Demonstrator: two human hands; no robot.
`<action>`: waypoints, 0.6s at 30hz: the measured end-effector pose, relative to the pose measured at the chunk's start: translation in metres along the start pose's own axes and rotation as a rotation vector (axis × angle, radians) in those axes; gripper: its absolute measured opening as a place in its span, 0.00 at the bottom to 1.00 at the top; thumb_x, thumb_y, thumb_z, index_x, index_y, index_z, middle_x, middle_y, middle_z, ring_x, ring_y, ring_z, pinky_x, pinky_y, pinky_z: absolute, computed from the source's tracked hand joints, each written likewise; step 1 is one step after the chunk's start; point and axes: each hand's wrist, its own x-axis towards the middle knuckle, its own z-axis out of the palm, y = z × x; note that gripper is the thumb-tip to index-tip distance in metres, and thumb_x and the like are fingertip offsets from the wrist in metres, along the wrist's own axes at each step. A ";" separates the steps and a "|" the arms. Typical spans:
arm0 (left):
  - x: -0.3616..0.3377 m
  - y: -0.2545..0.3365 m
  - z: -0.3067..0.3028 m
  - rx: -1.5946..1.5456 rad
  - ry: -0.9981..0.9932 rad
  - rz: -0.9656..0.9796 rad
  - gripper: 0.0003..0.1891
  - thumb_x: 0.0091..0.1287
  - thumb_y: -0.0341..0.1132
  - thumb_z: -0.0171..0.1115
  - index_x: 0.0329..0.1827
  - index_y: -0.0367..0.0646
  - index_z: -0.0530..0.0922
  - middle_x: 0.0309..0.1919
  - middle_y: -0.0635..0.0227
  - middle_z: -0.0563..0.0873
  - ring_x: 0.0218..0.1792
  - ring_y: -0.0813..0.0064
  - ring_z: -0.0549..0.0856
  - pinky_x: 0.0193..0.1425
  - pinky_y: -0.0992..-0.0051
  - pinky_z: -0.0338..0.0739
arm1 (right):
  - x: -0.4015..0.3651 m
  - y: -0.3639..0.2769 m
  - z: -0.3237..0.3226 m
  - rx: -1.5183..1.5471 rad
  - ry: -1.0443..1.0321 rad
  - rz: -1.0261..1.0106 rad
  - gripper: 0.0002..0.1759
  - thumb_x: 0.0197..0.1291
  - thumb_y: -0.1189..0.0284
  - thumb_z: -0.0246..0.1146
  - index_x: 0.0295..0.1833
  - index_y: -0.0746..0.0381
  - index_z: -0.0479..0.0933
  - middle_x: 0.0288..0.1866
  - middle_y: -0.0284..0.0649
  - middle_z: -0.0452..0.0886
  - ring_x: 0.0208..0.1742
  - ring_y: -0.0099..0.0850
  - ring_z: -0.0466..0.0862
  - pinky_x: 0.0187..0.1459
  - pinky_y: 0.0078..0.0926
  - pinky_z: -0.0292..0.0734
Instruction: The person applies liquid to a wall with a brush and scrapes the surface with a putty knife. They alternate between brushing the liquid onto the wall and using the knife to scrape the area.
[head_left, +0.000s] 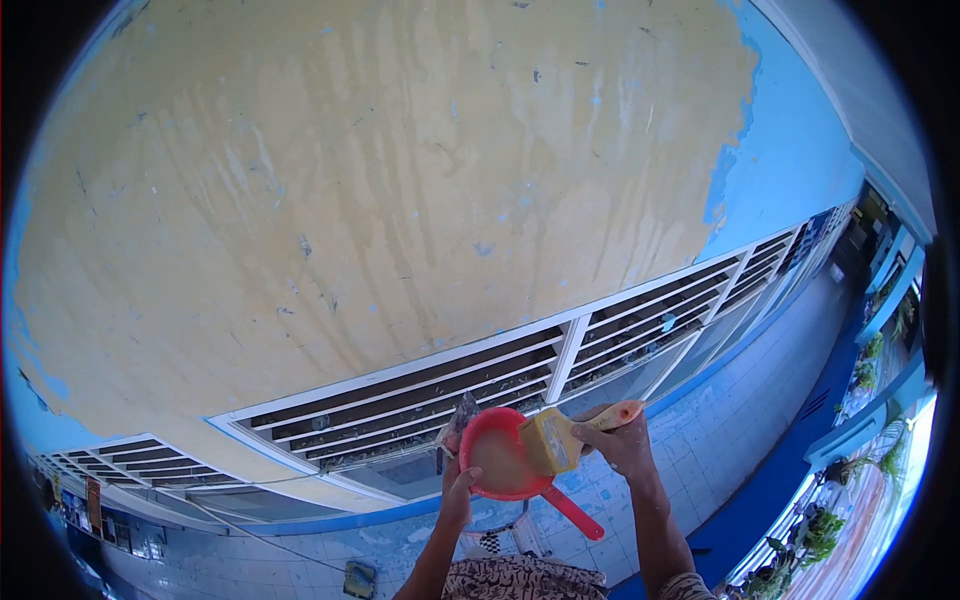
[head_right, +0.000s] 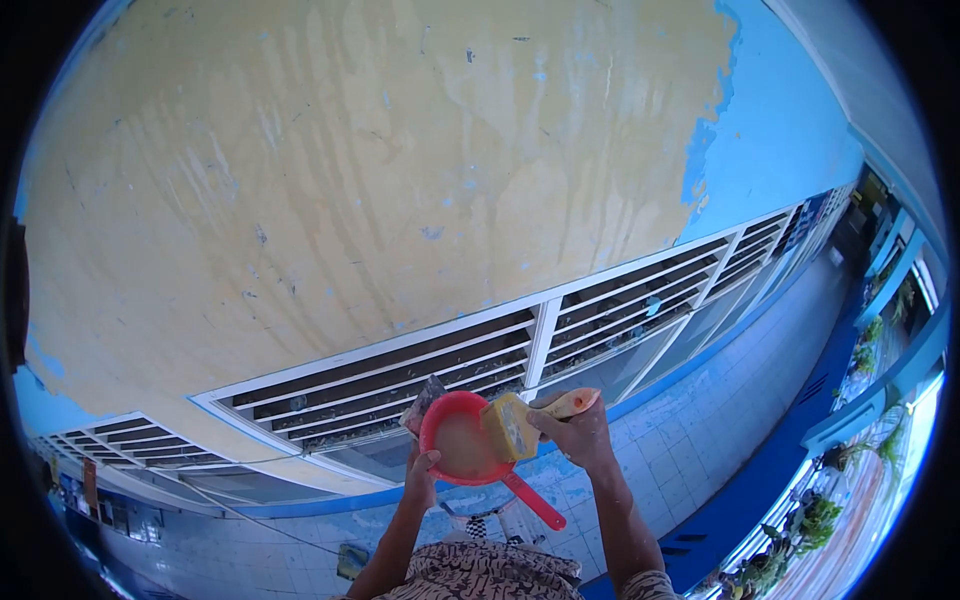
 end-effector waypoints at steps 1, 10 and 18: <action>0.002 -0.001 -0.002 0.050 -0.032 -0.046 0.39 0.61 0.35 0.57 0.78 0.40 0.58 0.69 0.56 0.73 0.70 0.61 0.73 0.75 0.62 0.66 | 0.000 -0.002 0.000 0.090 -0.018 -0.008 0.10 0.55 0.75 0.74 0.38 0.72 0.85 0.27 0.41 0.86 0.24 0.24 0.85 0.26 0.19 0.81; 0.004 0.003 0.004 0.022 -0.028 -0.031 0.37 0.61 0.35 0.56 0.76 0.39 0.61 0.68 0.56 0.75 0.67 0.62 0.77 0.70 0.63 0.72 | 0.001 0.012 0.002 0.049 -0.004 -0.041 0.12 0.53 0.76 0.77 0.37 0.72 0.83 0.29 0.43 0.87 0.27 0.27 0.87 0.27 0.23 0.84; 0.006 -0.001 -0.002 0.069 0.104 -0.123 0.26 0.62 0.41 0.61 0.63 0.41 0.76 0.53 0.62 0.82 0.52 0.67 0.84 0.48 0.63 0.86 | 0.002 0.002 0.002 0.267 0.025 -0.011 0.12 0.52 0.77 0.75 0.38 0.73 0.82 0.31 0.45 0.87 0.26 0.32 0.87 0.27 0.25 0.85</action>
